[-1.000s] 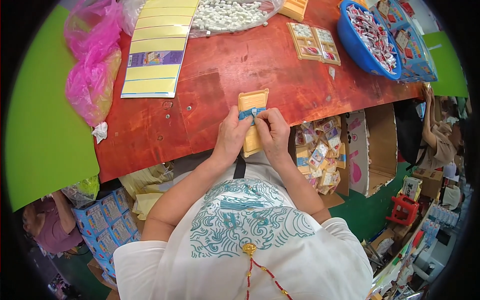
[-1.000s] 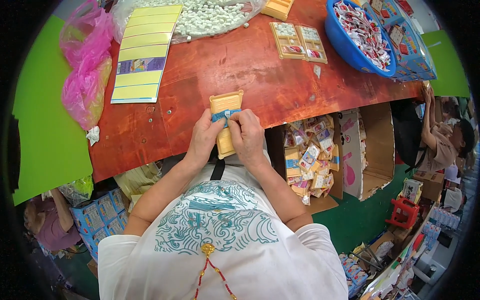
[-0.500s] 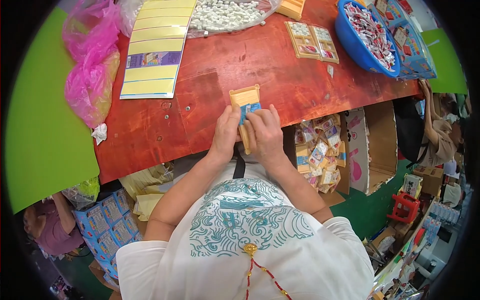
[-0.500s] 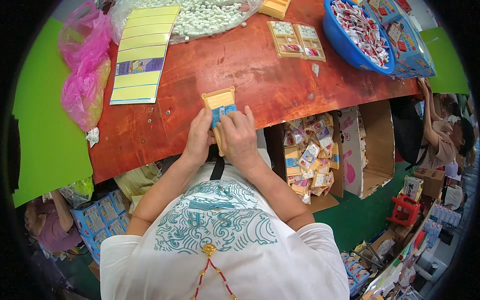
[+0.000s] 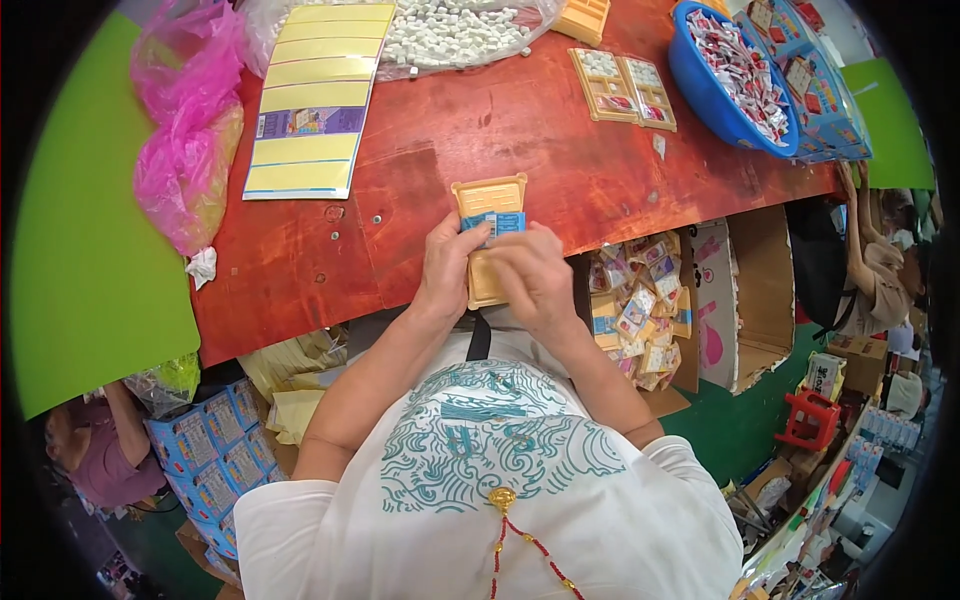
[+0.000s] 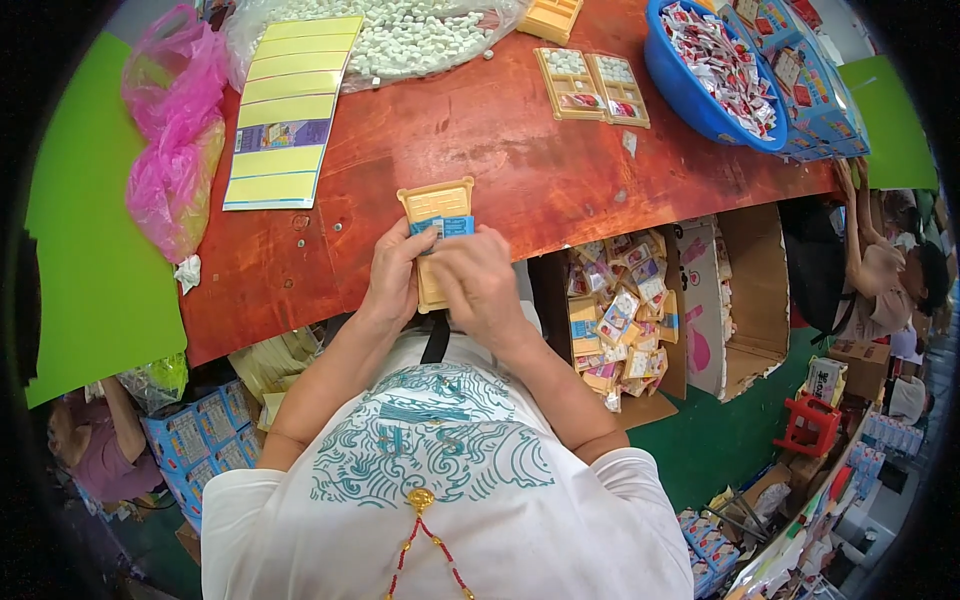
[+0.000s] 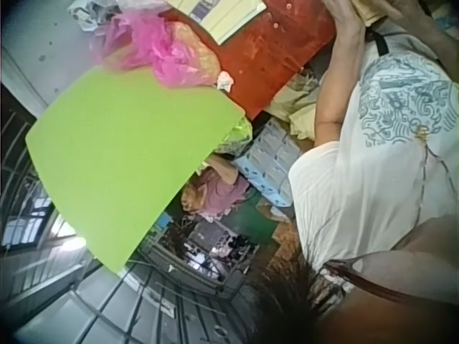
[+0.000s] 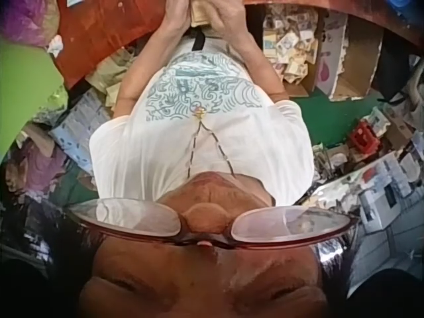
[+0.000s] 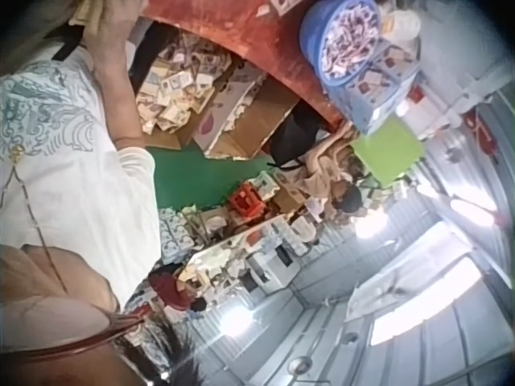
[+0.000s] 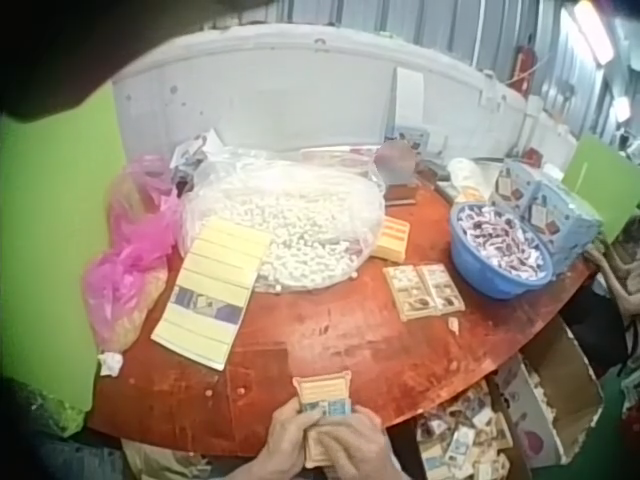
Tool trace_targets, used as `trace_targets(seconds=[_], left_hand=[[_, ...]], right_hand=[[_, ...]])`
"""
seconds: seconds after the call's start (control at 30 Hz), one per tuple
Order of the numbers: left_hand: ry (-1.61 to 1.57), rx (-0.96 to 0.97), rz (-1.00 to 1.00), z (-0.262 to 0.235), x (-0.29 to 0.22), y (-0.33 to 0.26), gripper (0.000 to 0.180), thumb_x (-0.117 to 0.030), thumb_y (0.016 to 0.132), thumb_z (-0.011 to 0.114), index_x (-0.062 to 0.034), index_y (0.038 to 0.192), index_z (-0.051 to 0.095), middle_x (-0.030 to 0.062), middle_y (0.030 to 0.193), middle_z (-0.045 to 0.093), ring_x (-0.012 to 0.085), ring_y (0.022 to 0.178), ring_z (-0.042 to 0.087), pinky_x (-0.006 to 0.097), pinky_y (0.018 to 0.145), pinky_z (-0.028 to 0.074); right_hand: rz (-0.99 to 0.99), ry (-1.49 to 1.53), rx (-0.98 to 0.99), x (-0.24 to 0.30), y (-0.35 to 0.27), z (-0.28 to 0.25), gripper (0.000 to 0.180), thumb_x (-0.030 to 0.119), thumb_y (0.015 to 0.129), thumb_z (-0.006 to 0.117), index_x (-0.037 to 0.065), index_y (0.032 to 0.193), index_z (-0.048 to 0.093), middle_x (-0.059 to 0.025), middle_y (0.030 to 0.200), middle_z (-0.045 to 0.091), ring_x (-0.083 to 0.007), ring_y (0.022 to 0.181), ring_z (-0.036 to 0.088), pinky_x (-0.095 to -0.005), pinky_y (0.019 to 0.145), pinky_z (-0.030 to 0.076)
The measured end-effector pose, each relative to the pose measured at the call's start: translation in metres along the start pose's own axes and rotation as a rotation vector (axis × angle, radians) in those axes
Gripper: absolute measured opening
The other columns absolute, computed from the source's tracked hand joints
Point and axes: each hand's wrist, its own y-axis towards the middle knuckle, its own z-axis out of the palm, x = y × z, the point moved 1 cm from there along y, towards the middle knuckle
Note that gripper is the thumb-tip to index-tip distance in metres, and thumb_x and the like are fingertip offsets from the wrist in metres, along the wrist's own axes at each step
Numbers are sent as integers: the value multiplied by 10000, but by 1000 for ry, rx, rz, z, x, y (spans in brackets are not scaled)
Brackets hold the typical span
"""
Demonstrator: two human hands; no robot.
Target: Packaging small white candies into small paper containers and applying adhesive labels to seal them.
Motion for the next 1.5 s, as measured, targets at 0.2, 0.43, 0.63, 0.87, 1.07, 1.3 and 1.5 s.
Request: trace_targets(seconds=[0.2, 0.43, 0.63, 0.87, 1.07, 1.3, 1.5], left_hand=[[18, 61, -30, 0, 2, -4, 288, -65, 934, 524, 13, 1211, 523, 105, 1084, 634, 174, 951, 642, 334, 873, 536], [149, 126, -38, -1, -6, -8, 360, -24, 878, 519, 14, 1235, 492, 97, 1110, 607, 168, 999, 624, 326, 908, 515], [105, 149, -121, 0, -8, -12, 414, -14, 868, 522, 14, 1270, 427, 107, 1118, 587, 172, 1008, 615, 319, 917, 503], [172, 11, 33, -9, 7, -8, 208, -100, 918, 553, 7, 1086, 493, 103, 971, 624, 119, 856, 625, 266, 766, 526], [172, -6, 63, -6, 5, -9, 148, -107, 929, 540, 10, 1019, 531, 75, 891, 633, 97, 767, 621, 245, 708, 522], [151, 56, 0, -1, 5, -13, 165, -112, 930, 532, -3, 1052, 514, 78, 898, 629, 105, 780, 622, 249, 705, 518], [154, 63, -11, 5, 6, -13, 151, -119, 929, 529, -7, 1026, 502, 80, 929, 619, 114, 830, 622, 259, 749, 518]], right_hand=[[581, 139, -144, -29, 12, 2, 571, 23, 826, 652, -30, 1335, 399, -126, 1134, 589, -187, 903, 596, -303, 830, 477], [715, 795, -208, -32, 20, 10, 456, 24, 830, 655, -23, 1243, 468, -81, 1023, 635, -100, 902, 607, -238, 773, 491], [721, 873, -262, -26, 21, 9, 365, 31, 843, 650, -10, 1173, 501, -75, 992, 644, -88, 881, 611, -230, 765, 494], [653, 832, -322, -27, 14, 16, 342, 35, 864, 633, -10, 1174, 494, -77, 1002, 643, -92, 886, 616, -232, 765, 498], [675, 904, -311, -23, 17, 16, 420, 34, 860, 631, -5, 1245, 467, -88, 1084, 618, -111, 971, 603, -257, 838, 494], [718, 903, -232, -26, 18, 9, 438, 98, 855, 652, 22, 1249, 477, -78, 1072, 611, -131, 948, 614, -285, 834, 508], [861, 1235, -176, -44, 20, 3, 364, 189, 904, 625, 43, 1217, 509, -81, 1064, 621, -145, 920, 633, -302, 804, 527]])
